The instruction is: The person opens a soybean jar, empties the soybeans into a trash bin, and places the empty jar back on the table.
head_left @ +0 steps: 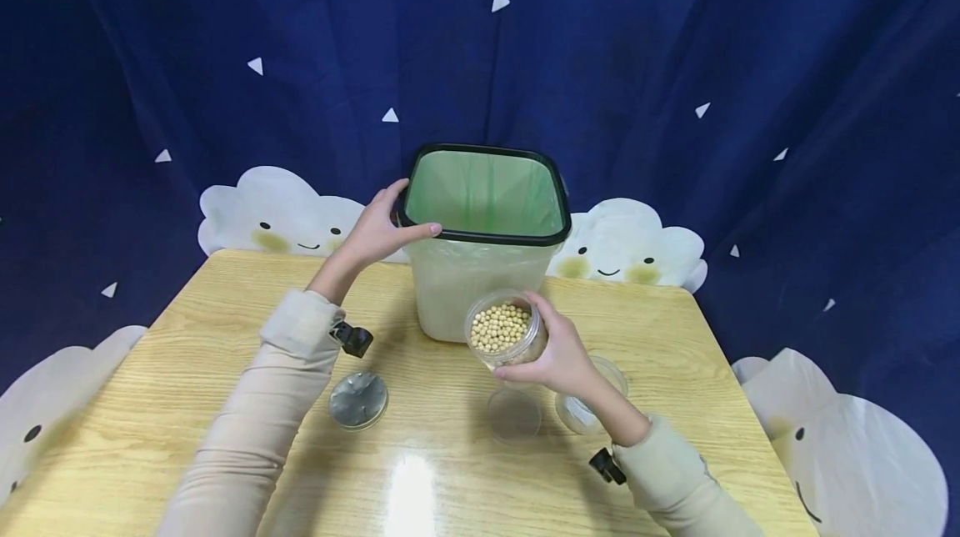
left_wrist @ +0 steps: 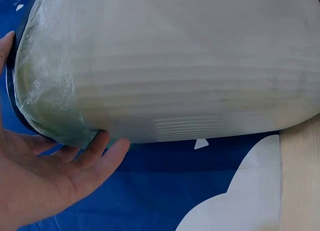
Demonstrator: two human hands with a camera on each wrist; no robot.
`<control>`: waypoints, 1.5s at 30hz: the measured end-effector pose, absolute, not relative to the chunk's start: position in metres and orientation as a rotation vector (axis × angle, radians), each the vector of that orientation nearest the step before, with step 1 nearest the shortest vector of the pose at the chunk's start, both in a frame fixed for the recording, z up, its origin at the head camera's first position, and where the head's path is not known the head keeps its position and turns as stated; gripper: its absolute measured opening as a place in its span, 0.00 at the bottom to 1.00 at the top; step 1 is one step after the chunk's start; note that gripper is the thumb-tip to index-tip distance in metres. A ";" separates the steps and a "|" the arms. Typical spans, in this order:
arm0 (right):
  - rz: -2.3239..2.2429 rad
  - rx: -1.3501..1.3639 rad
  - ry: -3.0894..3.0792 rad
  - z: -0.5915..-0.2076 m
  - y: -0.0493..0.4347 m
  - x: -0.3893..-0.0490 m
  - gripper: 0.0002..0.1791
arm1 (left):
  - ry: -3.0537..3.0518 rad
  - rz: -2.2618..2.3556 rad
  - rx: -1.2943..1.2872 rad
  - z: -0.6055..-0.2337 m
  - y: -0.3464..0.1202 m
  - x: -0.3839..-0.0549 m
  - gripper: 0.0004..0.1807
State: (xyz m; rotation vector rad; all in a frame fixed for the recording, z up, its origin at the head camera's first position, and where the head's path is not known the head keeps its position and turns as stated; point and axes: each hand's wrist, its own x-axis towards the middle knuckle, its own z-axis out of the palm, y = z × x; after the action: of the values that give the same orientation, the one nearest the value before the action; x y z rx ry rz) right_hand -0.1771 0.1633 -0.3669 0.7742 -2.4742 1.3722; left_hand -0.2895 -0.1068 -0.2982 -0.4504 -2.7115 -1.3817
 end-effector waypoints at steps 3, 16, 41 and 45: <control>1.403 0.777 -2.468 -0.357 0.166 -0.177 0.48 | -2.698 -1.410 -0.449 -0.300 -0.106 -0.290 0.51; 1.520 0.804 -2.402 -0.298 0.177 -0.181 0.45 | -2.656 -1.448 -0.442 -0.304 -0.107 -0.291 0.51; 1.426 0.524 -2.443 -0.220 0.199 -0.227 0.39 | -2.609 -1.513 -0.424 -0.306 -0.106 -0.289 0.51; 1.413 0.452 -2.470 -0.211 0.200 -0.237 0.39 | -2.606 -1.509 -0.425 -0.306 -0.106 -0.290 0.51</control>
State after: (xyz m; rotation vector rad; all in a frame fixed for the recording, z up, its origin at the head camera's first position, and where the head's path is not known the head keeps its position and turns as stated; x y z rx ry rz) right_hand -0.2370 0.1998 -0.2110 0.4519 -2.4701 1.4128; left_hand -0.2897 -0.1061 -0.3060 -0.4254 -2.6063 -1.5094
